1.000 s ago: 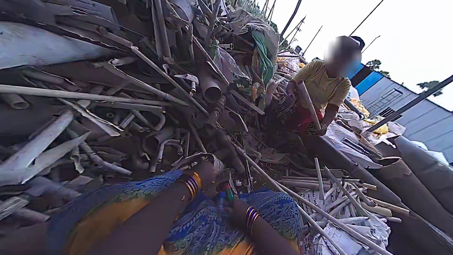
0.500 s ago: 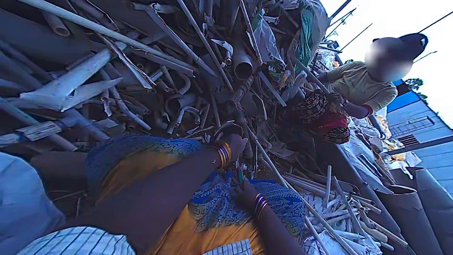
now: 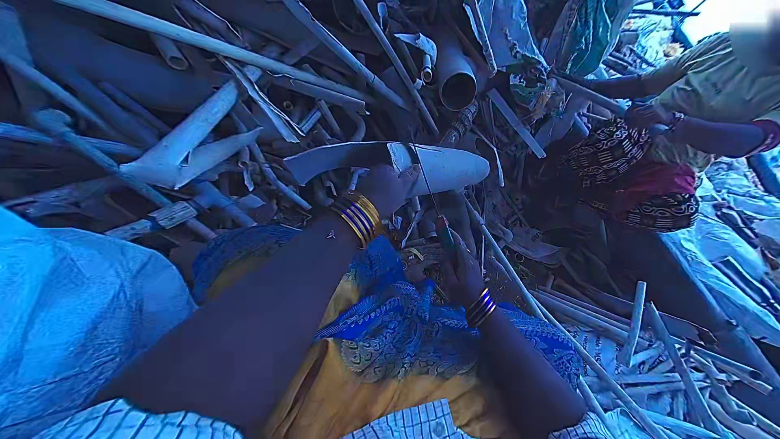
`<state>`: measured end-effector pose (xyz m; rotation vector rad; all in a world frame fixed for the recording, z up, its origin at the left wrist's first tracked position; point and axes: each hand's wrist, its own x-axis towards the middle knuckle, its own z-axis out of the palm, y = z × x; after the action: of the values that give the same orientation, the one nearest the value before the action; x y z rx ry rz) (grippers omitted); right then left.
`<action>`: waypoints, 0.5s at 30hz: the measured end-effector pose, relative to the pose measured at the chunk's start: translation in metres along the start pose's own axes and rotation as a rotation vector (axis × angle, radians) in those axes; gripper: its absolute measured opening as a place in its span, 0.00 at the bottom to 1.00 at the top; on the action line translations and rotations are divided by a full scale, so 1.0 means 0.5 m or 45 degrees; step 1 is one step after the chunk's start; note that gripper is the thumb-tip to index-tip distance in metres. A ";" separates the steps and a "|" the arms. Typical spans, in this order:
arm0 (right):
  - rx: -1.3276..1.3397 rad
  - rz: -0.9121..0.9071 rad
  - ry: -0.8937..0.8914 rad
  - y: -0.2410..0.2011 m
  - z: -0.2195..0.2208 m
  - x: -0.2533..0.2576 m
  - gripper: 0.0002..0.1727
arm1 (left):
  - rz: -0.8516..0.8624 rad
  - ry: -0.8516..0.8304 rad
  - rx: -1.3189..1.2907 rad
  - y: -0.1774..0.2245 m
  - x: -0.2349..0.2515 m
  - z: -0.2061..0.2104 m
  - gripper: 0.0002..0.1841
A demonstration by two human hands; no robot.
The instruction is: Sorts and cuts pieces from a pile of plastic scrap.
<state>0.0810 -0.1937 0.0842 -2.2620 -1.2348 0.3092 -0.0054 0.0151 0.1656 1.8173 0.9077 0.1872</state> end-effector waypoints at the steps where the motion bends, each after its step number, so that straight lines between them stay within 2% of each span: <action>1: 0.021 0.077 -0.107 0.013 0.027 0.008 0.32 | -0.076 -0.019 0.061 -0.016 0.023 0.003 0.33; 3: 0.024 0.323 -0.379 0.034 0.074 0.039 0.32 | -0.170 0.004 0.267 -0.088 0.096 0.028 0.34; 5: 0.022 0.619 -0.604 0.057 0.097 0.075 0.30 | -0.269 -0.082 0.495 -0.136 0.145 0.041 0.35; 7: 0.085 0.831 -0.659 0.088 0.111 0.099 0.26 | -0.299 -0.072 0.610 -0.136 0.155 0.041 0.34; 8: 0.125 0.860 -0.667 0.089 0.113 0.104 0.26 | -0.296 -0.061 0.634 -0.121 0.148 0.040 0.33; 10: 0.225 0.719 -0.732 0.050 0.111 0.092 0.29 | -0.292 -0.132 0.711 -0.070 0.110 0.035 0.28; 13: 0.364 0.236 -0.786 -0.024 0.102 0.038 0.32 | -0.359 -0.211 0.857 -0.044 0.090 0.040 0.22; 15: 0.506 0.178 -0.814 -0.058 0.091 0.020 0.32 | -0.361 -0.136 0.876 -0.055 0.099 0.041 0.20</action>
<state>0.0459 -0.1567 0.0633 -1.9525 -1.1621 1.2866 0.0265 0.0372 0.1193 2.2545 1.2356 -0.4510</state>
